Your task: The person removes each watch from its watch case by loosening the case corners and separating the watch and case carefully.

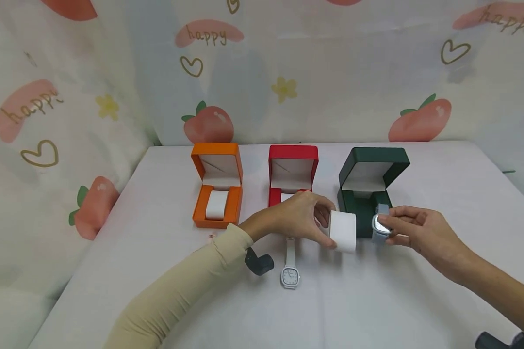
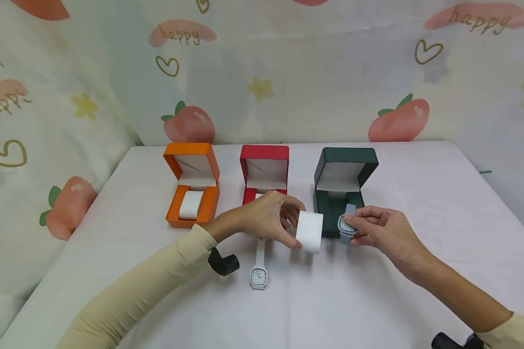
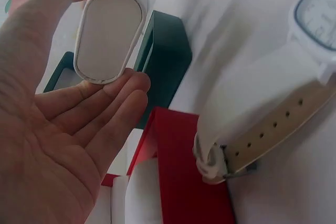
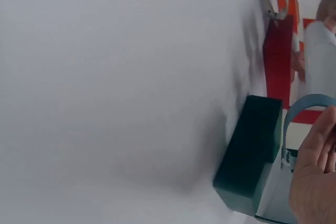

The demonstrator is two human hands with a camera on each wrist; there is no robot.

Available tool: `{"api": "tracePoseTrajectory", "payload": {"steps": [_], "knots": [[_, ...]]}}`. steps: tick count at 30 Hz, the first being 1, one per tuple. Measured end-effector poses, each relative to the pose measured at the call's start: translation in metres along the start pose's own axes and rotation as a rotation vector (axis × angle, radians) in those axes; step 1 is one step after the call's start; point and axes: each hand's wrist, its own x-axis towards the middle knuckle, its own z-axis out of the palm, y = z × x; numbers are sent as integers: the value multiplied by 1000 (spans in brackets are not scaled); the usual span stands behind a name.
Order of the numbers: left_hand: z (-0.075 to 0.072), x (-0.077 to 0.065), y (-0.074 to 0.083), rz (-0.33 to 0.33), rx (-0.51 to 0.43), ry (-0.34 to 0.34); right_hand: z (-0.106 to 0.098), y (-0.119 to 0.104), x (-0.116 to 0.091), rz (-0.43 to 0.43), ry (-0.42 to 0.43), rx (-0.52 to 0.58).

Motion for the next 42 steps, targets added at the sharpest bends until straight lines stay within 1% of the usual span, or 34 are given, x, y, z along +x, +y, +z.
{"api": "tracePoseTrajectory", "payload": {"steps": [3,7,11,18,22,24,26,29,32,38,41,42], "knots": [[-3,-1,-2,8,1,34,0,3,-2,20,-33,-46],[-4,-2,-3,8,2,73,8,7,-5,25,-69,-115],[-4,-2,-5,9,-19,116,11,10,-8,34,-97,-133],[-5,-1,-8,27,-36,158,5,19,-17,45,-148,-117],[-6,0,-7,31,-40,216,5,25,-22,13,-192,-122],[-6,1,-7,32,-30,247,4,27,-24,6,-200,-140],[-7,1,-6,40,-24,270,4,29,-27,16,-196,-164],[-7,2,-6,48,-23,285,2,34,-28,49,-187,-214],[-8,2,-5,46,-23,284,1,40,-29,79,-187,-250],[-6,3,-6,47,-17,284,0,46,-30,147,-184,-264],[-5,4,-5,47,-14,286,1,48,-31,183,-187,-320],[-5,4,-5,48,-12,286,1,48,-31,181,-195,-345]]}}
